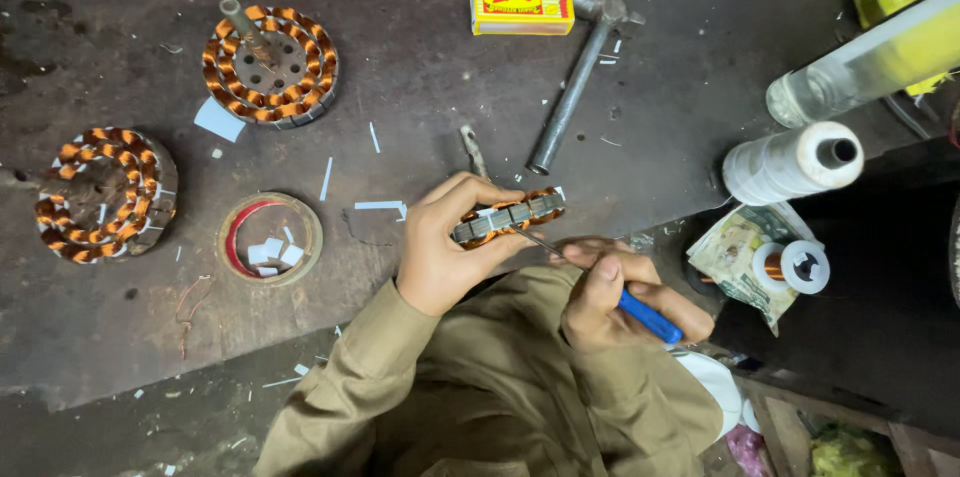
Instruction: The person sits on the floor and assembles a copper-wound electrical component, likely a stator. They use a blue-handled screwdriver to tighten or adjust parts of the assembly and insert small white plastic spacers into the slots between the copper coils.
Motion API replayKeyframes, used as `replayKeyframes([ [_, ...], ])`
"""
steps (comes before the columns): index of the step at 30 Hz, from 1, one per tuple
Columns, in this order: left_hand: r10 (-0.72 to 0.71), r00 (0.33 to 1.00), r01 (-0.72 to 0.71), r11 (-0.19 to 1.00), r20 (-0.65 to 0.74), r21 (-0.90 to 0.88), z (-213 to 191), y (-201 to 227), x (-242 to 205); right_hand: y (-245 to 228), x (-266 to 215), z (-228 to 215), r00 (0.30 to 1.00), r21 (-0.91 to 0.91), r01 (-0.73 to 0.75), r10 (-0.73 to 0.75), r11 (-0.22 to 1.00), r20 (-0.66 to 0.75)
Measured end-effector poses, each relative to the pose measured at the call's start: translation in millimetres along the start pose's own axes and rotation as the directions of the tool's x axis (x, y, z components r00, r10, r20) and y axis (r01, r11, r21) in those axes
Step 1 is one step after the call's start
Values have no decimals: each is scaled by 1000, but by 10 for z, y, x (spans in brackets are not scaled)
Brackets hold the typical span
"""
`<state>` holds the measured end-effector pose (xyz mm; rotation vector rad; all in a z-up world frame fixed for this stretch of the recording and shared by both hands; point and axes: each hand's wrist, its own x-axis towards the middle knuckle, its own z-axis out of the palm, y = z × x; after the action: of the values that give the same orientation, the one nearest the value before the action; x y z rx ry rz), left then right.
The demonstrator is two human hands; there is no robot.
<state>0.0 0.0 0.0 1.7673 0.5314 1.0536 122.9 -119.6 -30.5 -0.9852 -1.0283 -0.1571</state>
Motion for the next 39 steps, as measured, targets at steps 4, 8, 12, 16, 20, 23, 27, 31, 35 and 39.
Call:
replayKeyframes([
  [4,14,1000,-13,999,-8,52,15,2,-18,-42,104,60,996,-25,-78,77,997,-44],
  [8,71,997,-70,997,-42,38,22,-1,-30,-287,290,-14,955,120,-260,274,958,-118],
  [12,25,997,-25,1000,-77,2,43,-86,-91,-288,515,-14,913,188,-351,380,917,-148],
  [16,7,994,-8,1000,-109,-8,21,-124,-94,-274,617,96,941,98,-317,326,944,-96],
  [20,8,993,-9,1000,-115,-3,3,-146,-96,-211,705,196,915,96,-398,403,912,-36],
  [23,-2,992,3,1000,-125,8,3,-128,-130,-210,734,250,896,71,-445,444,893,19],
  [27,15,990,-11,1000,-138,25,3,-83,-132,-213,628,237,899,17,-437,437,899,33],
  [31,7,986,-3,1000,-166,26,8,-19,-156,-256,293,387,902,72,-357,364,931,-234],
  [35,24,985,-17,999,-168,44,-11,-32,-192,-310,10,550,908,45,-204,206,978,-365],
  [39,29,980,-22,999,-199,34,-19,-79,-194,-193,131,485,896,123,-275,300,954,-328],
])
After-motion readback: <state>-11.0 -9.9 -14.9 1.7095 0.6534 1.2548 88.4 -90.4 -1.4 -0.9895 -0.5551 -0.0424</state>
